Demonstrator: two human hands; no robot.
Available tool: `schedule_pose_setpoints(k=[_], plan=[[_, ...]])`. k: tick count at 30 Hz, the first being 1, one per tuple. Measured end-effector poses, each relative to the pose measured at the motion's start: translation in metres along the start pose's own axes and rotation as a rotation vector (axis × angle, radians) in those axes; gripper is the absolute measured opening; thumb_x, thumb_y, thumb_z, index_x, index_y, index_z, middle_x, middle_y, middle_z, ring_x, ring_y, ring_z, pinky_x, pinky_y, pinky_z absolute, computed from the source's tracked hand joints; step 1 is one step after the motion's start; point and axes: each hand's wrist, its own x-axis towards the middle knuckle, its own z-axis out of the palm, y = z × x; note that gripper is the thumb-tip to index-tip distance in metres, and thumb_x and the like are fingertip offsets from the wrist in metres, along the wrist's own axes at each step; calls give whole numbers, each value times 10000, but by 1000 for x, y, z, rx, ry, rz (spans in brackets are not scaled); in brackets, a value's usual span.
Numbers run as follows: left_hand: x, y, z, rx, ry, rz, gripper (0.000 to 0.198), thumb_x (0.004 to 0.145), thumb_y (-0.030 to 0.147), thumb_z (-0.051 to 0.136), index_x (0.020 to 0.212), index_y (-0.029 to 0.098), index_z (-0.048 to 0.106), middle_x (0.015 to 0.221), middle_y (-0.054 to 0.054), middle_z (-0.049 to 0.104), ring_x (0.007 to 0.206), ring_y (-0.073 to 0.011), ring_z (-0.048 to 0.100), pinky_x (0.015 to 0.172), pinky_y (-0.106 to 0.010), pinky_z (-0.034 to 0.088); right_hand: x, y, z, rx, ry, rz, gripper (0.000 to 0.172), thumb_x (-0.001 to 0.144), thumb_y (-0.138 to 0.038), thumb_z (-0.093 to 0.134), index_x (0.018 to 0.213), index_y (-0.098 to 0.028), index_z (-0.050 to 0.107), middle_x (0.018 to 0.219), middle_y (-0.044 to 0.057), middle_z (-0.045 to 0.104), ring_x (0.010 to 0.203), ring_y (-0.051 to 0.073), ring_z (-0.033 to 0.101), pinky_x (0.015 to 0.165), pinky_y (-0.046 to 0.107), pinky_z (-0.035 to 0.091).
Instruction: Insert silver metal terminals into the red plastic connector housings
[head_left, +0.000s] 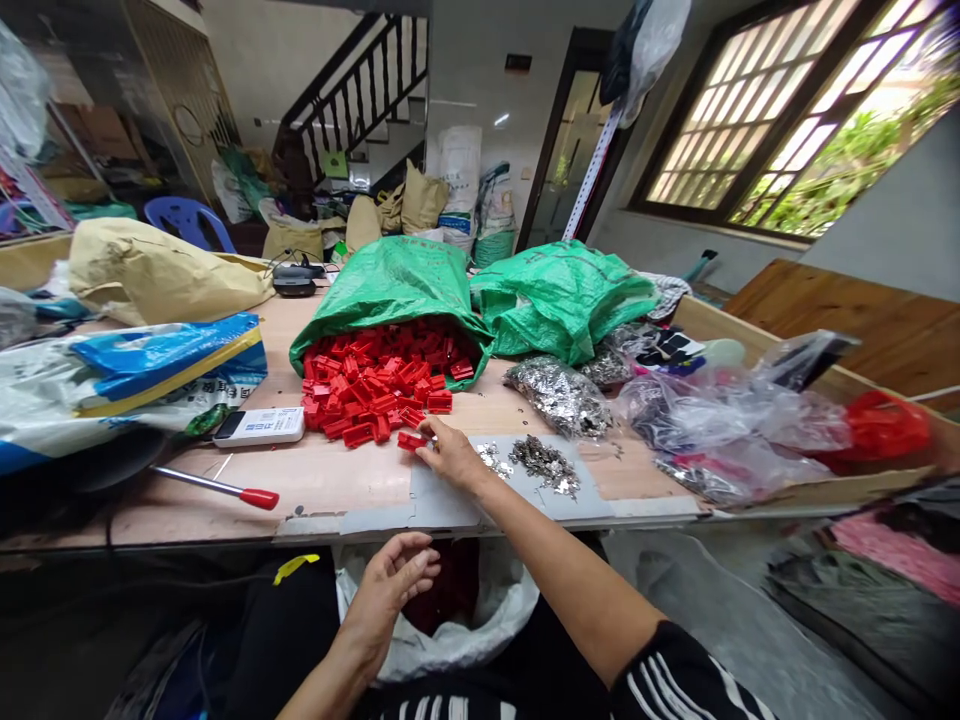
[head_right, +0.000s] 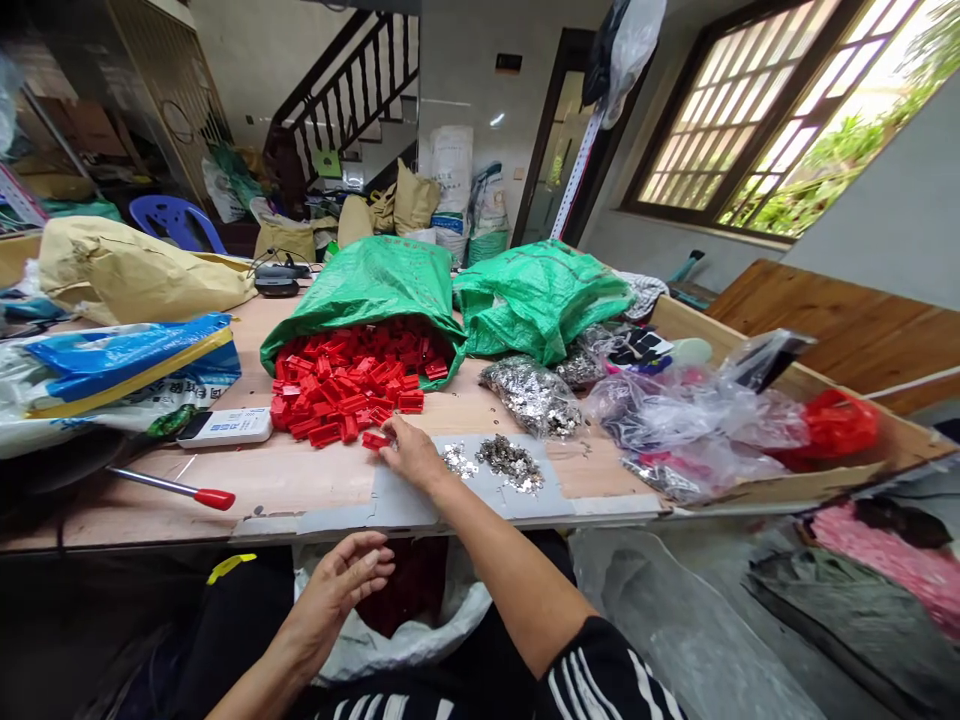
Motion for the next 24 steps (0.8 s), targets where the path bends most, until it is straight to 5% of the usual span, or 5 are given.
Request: schedule_pose_setpoints(k=[6, 11, 15, 19, 24], plan=[[-9, 29, 11, -188, -25, 104, 583, 697, 322, 783, 1201, 235, 504, 1039, -83, 695, 890, -220, 697, 819, -371, 530, -72, -25, -5, 298, -17, -44, 229, 793, -169, 617, 1006, -210, 545, 883, -16, 625, 625, 97, 518, 625, 211, 403], [-7, 24, 19, -160, -65, 119, 411, 683, 273, 793, 1010, 192, 557, 890, -32, 721, 799, -166, 698, 766, -309, 554, -118, -34, -6, 369, -58, -15, 242, 764, -137, 648, 987, -203, 582, 792, -28, 607, 599, 94, 494, 581, 200, 392], [-5, 15, 19, -128, -101, 129, 388, 694, 253, 785, 991, 186, 544, 893, -32, 734, 811, -150, 690, 778, -289, 551, -126, -7, -23, 367, -11, 62, 260, 794, -226, 669, 1043, -205, 597, 931, 11, 649, 649, 108, 544, 611, 216, 433], [-5, 14, 20, -110, -124, 159, 421, 706, 251, 777, 1027, 196, 510, 900, -27, 743, 827, -146, 692, 825, -292, 533, -118, 39, -49, -64, 199, 302, 173, 863, -172, 560, 1030, -180, 608, 986, 56, 665, 872, 168, 608, 796, 276, 449], [-2, 12, 21, -62, -128, 269, 444, 694, 222, 785, 1036, 215, 501, 902, -10, 751, 828, -125, 691, 824, -245, 513, -104, 68, -55, -303, 167, 400, 121, 858, -178, 575, 962, -158, 635, 967, 89, 670, 905, 213, 615, 788, 294, 429]])
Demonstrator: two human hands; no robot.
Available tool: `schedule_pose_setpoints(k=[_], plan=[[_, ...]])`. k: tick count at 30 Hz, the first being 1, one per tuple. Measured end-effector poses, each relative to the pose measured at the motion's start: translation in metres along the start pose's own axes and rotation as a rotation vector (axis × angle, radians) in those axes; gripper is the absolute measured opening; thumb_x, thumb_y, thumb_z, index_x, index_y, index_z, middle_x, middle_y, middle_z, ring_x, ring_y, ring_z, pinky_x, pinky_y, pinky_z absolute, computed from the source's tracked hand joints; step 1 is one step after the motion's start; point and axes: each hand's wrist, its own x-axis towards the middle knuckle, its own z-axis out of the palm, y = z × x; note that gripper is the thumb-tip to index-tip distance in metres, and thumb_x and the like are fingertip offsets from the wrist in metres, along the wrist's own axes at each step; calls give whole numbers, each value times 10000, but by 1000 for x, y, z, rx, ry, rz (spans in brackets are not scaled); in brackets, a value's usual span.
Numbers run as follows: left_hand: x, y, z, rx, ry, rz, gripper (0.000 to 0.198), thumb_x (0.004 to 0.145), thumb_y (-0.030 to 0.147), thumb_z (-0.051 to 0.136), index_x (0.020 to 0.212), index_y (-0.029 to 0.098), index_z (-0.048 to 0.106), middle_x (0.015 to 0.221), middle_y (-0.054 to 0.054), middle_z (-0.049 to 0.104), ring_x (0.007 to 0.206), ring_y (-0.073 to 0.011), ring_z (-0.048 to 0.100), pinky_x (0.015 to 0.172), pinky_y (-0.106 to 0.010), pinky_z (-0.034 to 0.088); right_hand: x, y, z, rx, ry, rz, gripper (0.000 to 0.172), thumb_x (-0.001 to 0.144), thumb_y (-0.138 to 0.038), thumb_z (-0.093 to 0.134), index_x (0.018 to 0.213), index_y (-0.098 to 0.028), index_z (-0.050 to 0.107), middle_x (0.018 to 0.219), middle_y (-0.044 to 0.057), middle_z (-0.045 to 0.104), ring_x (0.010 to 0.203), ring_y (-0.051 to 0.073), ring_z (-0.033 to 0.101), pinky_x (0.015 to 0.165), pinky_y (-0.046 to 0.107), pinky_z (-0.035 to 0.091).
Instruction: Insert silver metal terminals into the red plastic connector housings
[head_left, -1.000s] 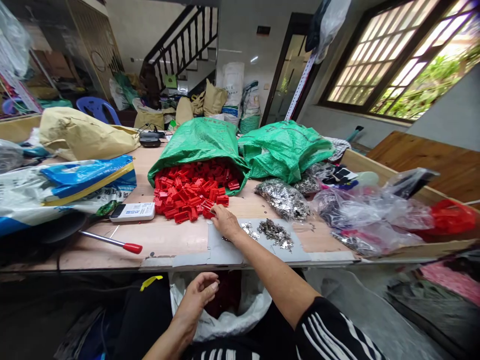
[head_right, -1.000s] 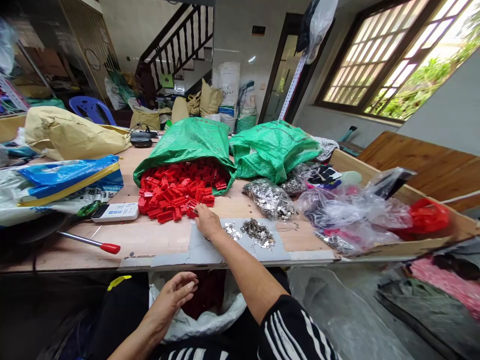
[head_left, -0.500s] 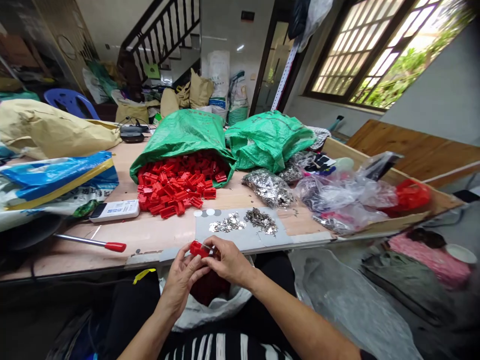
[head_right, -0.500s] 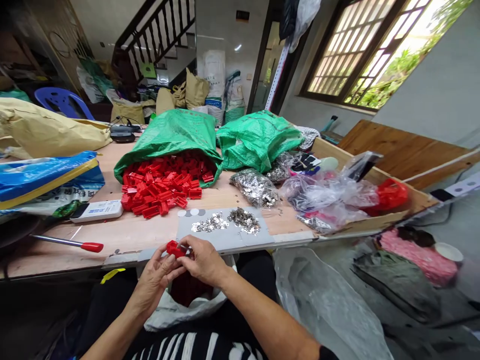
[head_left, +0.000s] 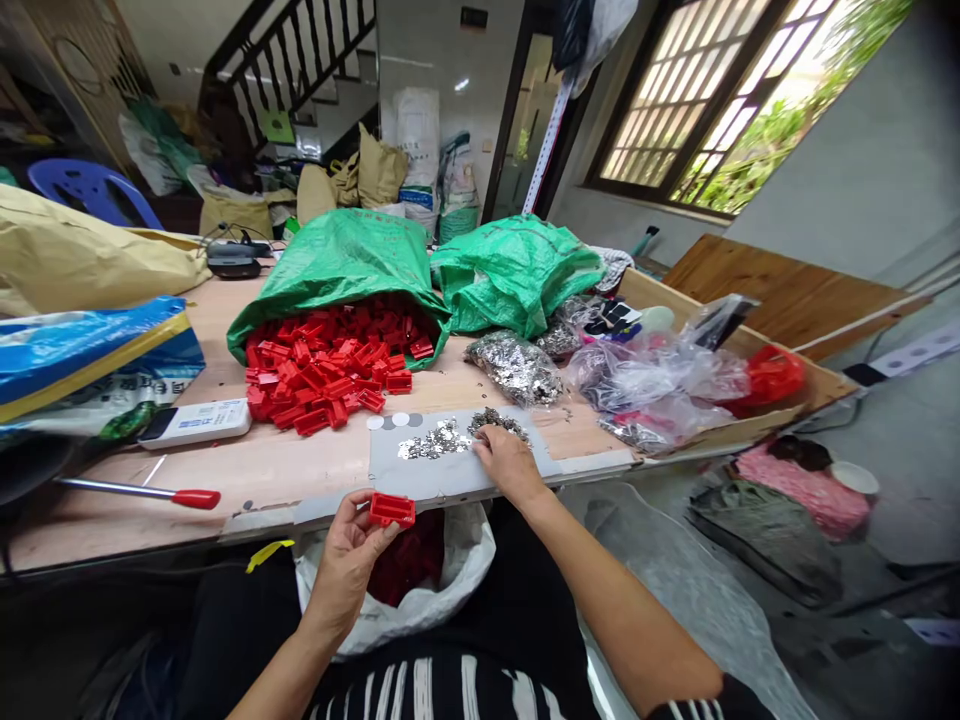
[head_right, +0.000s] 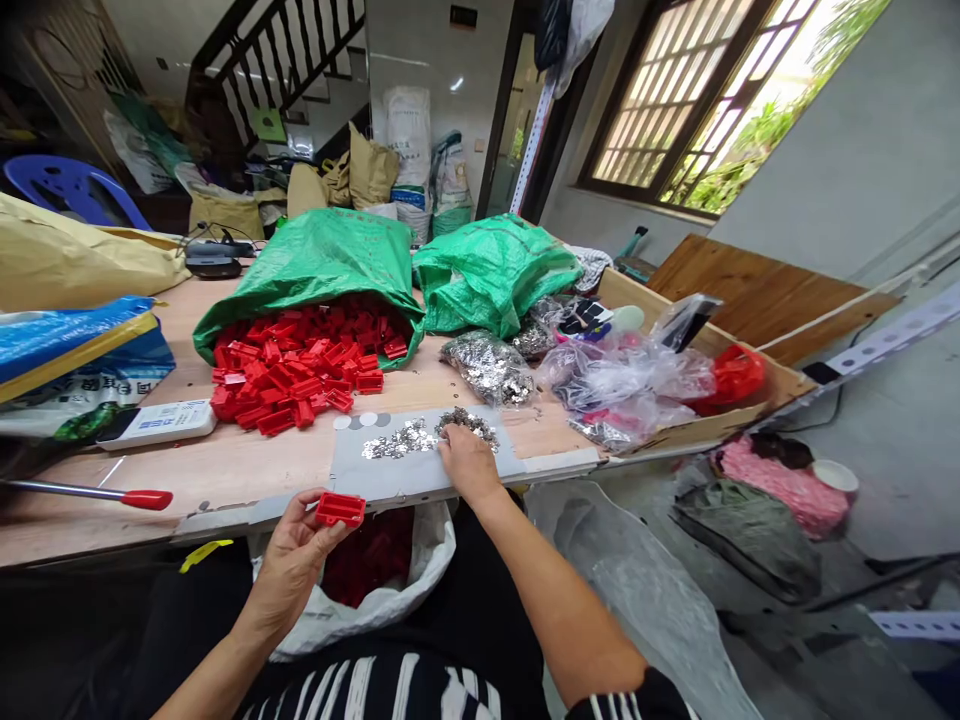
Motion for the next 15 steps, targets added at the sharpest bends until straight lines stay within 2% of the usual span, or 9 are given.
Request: schedule_pose_setpoints(k=[7, 15], plan=[[-5, 5, 1, 168, -11, 175, 329, 702, 209, 772, 957, 217, 564, 891, 6, 734, 836, -139, 689, 785, -244, 523, 4, -7, 9, -52, 15, -13, 134, 894, -213, 512, 931, -187, 638, 918, 81, 659, 813, 202, 610, 716, 278, 407], [-7, 5, 6, 211, 20, 242, 297, 704, 183, 769, 941, 214, 593, 971, -17, 720, 922, -149, 669, 865, -265, 498, 2, 1, 0, 74, 82, -45, 102, 857, -198, 503, 903, -187, 593, 846, 42, 664, 780, 180, 611, 717, 270, 417]])
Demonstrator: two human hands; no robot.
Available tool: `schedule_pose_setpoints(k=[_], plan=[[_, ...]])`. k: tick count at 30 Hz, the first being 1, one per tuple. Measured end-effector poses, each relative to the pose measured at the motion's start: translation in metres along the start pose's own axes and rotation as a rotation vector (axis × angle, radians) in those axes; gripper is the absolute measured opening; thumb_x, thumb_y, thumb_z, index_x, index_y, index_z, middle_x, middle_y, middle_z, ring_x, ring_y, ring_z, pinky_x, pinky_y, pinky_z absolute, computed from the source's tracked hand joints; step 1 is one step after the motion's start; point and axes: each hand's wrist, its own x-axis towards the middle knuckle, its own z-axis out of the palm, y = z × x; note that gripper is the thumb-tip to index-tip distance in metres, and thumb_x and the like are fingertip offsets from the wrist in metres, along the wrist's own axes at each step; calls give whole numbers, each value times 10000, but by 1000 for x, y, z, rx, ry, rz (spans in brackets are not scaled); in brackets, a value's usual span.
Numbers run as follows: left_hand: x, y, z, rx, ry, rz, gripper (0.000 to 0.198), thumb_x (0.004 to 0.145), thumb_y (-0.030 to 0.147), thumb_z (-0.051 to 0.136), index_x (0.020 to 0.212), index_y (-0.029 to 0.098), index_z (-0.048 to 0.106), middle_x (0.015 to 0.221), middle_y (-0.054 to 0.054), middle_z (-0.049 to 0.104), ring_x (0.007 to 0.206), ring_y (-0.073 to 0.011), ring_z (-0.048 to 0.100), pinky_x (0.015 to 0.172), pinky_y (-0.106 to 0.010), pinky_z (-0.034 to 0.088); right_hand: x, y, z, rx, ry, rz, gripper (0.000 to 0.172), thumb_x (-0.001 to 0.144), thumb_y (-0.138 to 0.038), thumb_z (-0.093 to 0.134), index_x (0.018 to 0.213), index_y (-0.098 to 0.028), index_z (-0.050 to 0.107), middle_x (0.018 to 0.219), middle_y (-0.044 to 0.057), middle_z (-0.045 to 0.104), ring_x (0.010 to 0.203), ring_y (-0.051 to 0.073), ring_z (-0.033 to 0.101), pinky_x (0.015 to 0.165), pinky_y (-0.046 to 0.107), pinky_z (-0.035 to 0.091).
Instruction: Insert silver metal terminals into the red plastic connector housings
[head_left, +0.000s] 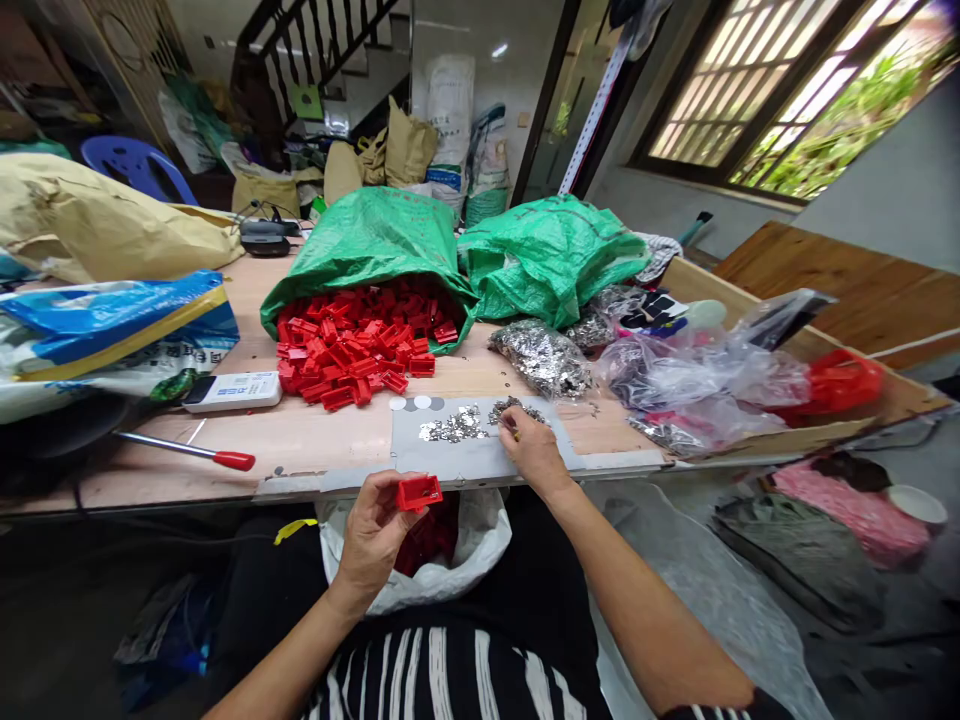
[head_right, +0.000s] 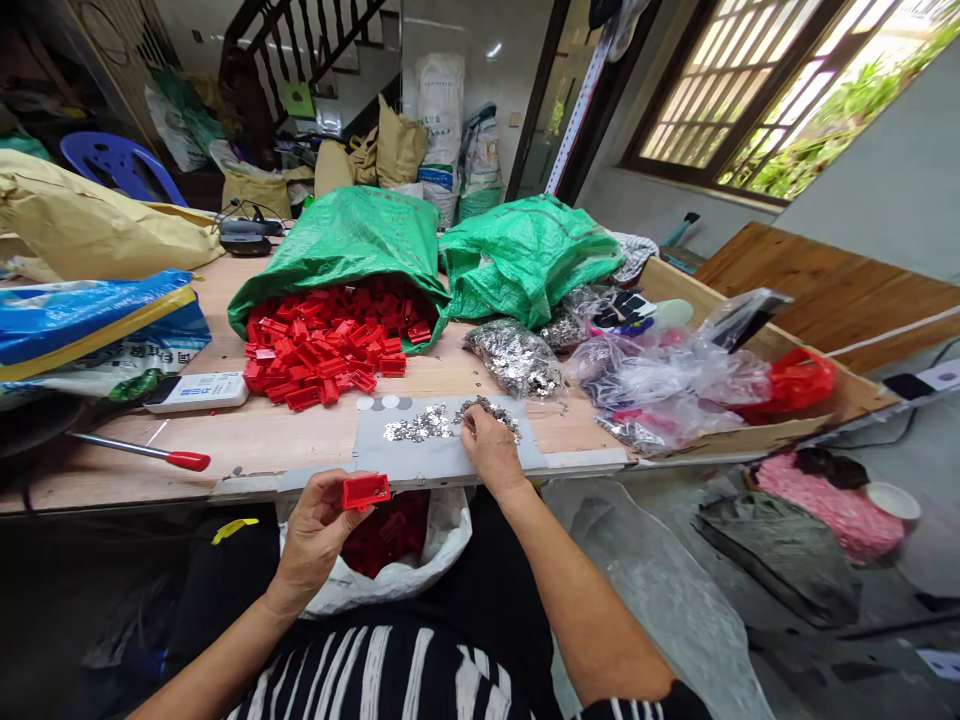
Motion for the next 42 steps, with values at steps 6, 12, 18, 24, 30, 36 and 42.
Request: schedule_pose_setpoints(k=[6, 12, 18, 24, 30, 36, 42], plan=[[5, 12, 1, -411, -86, -423, 391, 803, 233, 684, 1162, 226, 528, 919, -33, 707, 860, -177, 693, 828, -330, 534, -21, -30, -15, 535, -73, -91, 128, 852, -313, 557, 850, -189, 590, 736, -7, 599, 619, 120, 519, 585, 222, 402], [5, 15, -4, -665, -123, -651, 257, 909, 243, 525, 1153, 177, 568, 840, -77, 707, 659, -125, 673, 648, -234, 544, -47, -76, -26, 626, -204, -244, 65, 850, -235, 606, 847, -178, 637, 677, -20, 604, 531, 89, 457, 527, 209, 366], [3, 17, 1, -679, -189, -703, 198, 928, 224, 476, 1036, 152, 626, 767, -84, 703, 582, -109, 652, 594, -204, 529, -47, -79, -19, 568, -194, -481, 81, 860, -151, 584, 890, -183, 653, 818, 36, 677, 724, 137, 606, 670, 235, 458], [0, 17, 6, -658, -201, -725, 182, 903, 215, 517, 1021, 152, 640, 718, -74, 692, 539, -103, 628, 560, -195, 511, -48, -74, -21, 435, -272, -579, 131, 882, -158, 552, 942, -191, 663, 880, 59, 685, 816, 166, 636, 746, 268, 490], [-3, 11, 7, -652, -192, -732, 196, 868, 201, 572, 1038, 148, 655, 741, -72, 686, 552, -94, 609, 552, -188, 500, -53, -71, -19, 417, -290, -562, 190, 895, -159, 523, 1015, -208, 663, 945, 66, 677, 883, 177, 627, 798, 295, 494], [-3, 9, 7, -662, -189, -727, 226, 865, 209, 577, 1067, 150, 660, 737, -63, 679, 539, -85, 598, 555, -185, 494, -54, -73, -24, 508, -364, -487, 178, 914, -203, 514, 977, -199, 680, 890, 58, 652, 838, 167, 605, 772, 277, 471], [-3, 15, 7, -640, -213, -704, 318, 874, 228, 563, 1190, 215, 596, 751, -58, 675, 554, -87, 593, 569, -189, 481, -50, -66, -29, 716, -433, -219, 205, 907, -330, 532, 897, -170, 660, 802, 18, 622, 717, 131, 541, 671, 243, 417]])
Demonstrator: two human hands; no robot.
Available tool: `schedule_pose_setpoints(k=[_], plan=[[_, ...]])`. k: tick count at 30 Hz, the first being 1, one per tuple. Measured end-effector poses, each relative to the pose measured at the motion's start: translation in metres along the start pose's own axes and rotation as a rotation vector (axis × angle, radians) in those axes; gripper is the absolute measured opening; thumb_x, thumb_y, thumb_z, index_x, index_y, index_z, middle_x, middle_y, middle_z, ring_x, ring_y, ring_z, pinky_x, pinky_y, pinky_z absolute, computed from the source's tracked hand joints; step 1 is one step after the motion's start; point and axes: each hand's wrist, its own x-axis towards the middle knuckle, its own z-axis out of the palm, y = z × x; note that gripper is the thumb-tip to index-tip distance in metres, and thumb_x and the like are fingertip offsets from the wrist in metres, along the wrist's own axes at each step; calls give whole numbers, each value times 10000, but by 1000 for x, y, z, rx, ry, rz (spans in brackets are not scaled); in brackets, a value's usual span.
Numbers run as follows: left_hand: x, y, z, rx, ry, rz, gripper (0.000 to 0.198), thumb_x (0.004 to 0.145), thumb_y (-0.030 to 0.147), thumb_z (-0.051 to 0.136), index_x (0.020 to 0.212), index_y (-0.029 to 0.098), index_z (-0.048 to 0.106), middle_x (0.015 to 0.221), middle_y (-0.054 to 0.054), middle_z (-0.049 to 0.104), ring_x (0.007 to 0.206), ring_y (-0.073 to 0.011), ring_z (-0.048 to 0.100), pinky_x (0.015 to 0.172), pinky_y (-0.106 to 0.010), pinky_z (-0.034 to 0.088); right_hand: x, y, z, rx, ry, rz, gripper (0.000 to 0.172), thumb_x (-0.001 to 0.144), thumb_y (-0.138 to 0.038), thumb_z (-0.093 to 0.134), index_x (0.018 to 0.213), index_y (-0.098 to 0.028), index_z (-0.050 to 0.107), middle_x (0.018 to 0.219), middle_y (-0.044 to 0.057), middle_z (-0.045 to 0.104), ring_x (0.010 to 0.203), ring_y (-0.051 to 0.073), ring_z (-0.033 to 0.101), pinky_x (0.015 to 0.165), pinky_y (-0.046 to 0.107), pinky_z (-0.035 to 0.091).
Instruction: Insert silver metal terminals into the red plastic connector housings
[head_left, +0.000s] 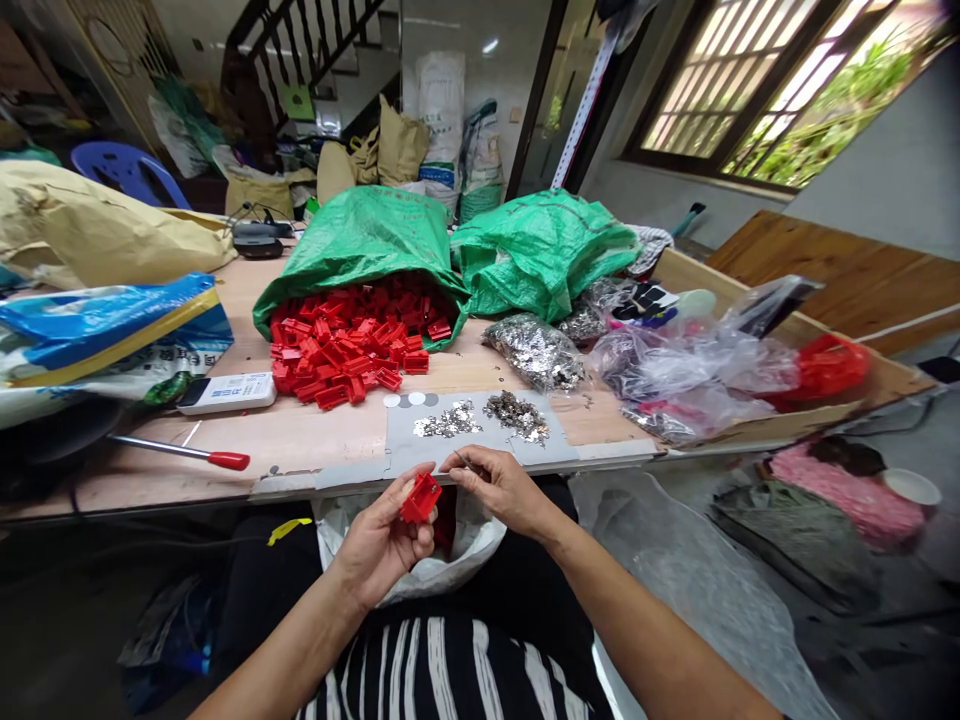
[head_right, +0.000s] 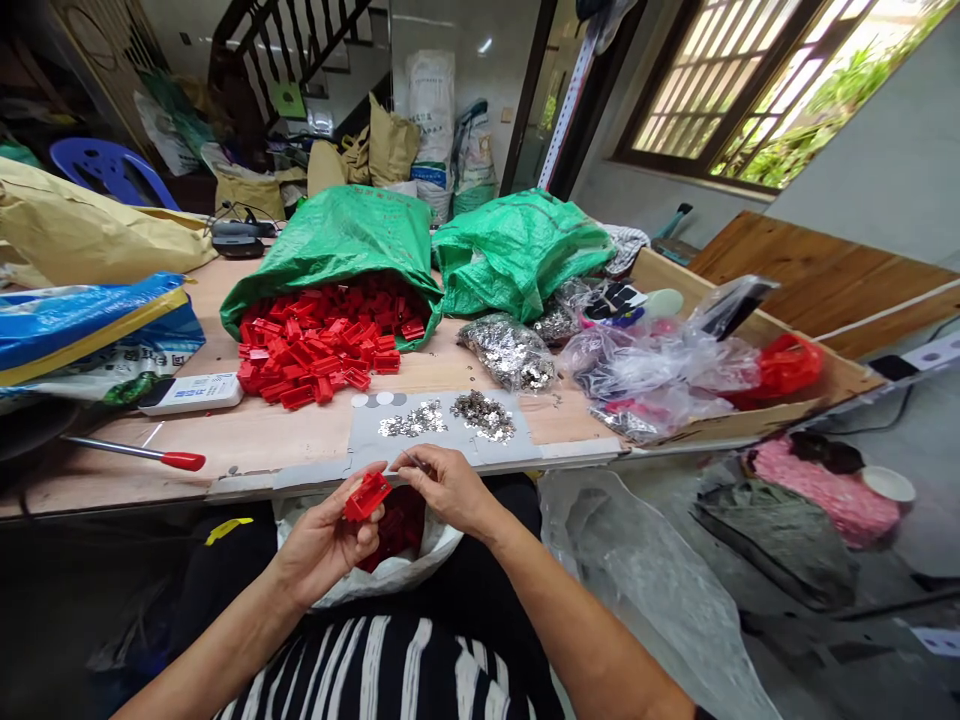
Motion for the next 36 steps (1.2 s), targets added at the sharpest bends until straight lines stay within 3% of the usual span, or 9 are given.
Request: schedule_pose_setpoints(k=[3, 8, 14, 19, 22, 25, 29, 36], plan=[[0, 0, 3, 36, 22, -1, 307, 869, 257, 576, 1174, 224, 590, 748, -54, 671, 548, -92, 596, 552, -194, 475, 1, 7, 2, 114, 8, 88, 180, 855, -347, 598, 849, -168, 606, 744, -15, 575, 670, 113, 479, 621, 225, 381], [1, -2, 5, 95, 35, -13, 294, 849, 283, 608, 1133, 210, 597, 751, -40, 667, 484, -88, 591, 493, -196, 456, 2, 15, 10, 294, -40, 122, 199, 784, -335, 653, 798, -182, 526, 748, -30, 513, 697, 114, 443, 659, 233, 385], [5, -9, 6, 189, 37, -44, 289, 820, 310, 648, 1081, 196, 604, 730, -23, 654, 421, -101, 587, 428, -210, 440, -8, 26, 18, 316, -93, 136, 251, 790, -356, 639, 784, -196, 445, 734, -44, 451, 667, 104, 390, 605, 215, 350], [8, -13, 9, 344, 84, -41, 379, 850, 399, 597, 1174, 204, 575, 706, -32, 665, 479, -124, 613, 460, -217, 452, -15, 41, 22, 327, -15, 173, 275, 801, -382, 634, 780, -197, 432, 744, -40, 447, 674, 104, 389, 609, 212, 353], [9, -11, 9, 563, 174, 91, 445, 850, 474, 566, 1200, 202, 607, 902, -98, 713, 634, -157, 660, 571, -256, 503, -15, 44, 20, 368, 68, 198, 316, 793, -427, 645, 778, -195, 430, 743, -36, 473, 656, 102, 400, 597, 217, 341], [11, -9, 5, 834, 154, 365, 392, 753, 382, 709, 1111, 224, 693, 1155, -114, 662, 884, -216, 660, 766, -299, 519, -14, 43, 22, 385, 129, 215, 348, 780, -461, 659, 773, -198, 431, 720, -46, 460, 626, 97, 389, 584, 218, 336], [13, -9, -4, 1077, 147, 647, 322, 658, 239, 789, 978, 255, 750, 1033, -90, 705, 1003, -259, 622, 921, -341, 465, -14, 43, 32, 376, 112, 209, 361, 774, -482, 664, 771, -196, 443, 725, -40, 480, 634, 100, 404, 594, 221, 358], [13, -4, -13, 1153, 229, 606, 343, 730, 291, 734, 1070, 267, 701, 1009, -56, 737, 879, -239, 672, 830, -321, 494, -8, 32, 30, 470, 77, 248, 383, 763, -526, 657, 802, -210, 444, 636, -72, 426, 538, 81, 358, 507, 203, 295]])
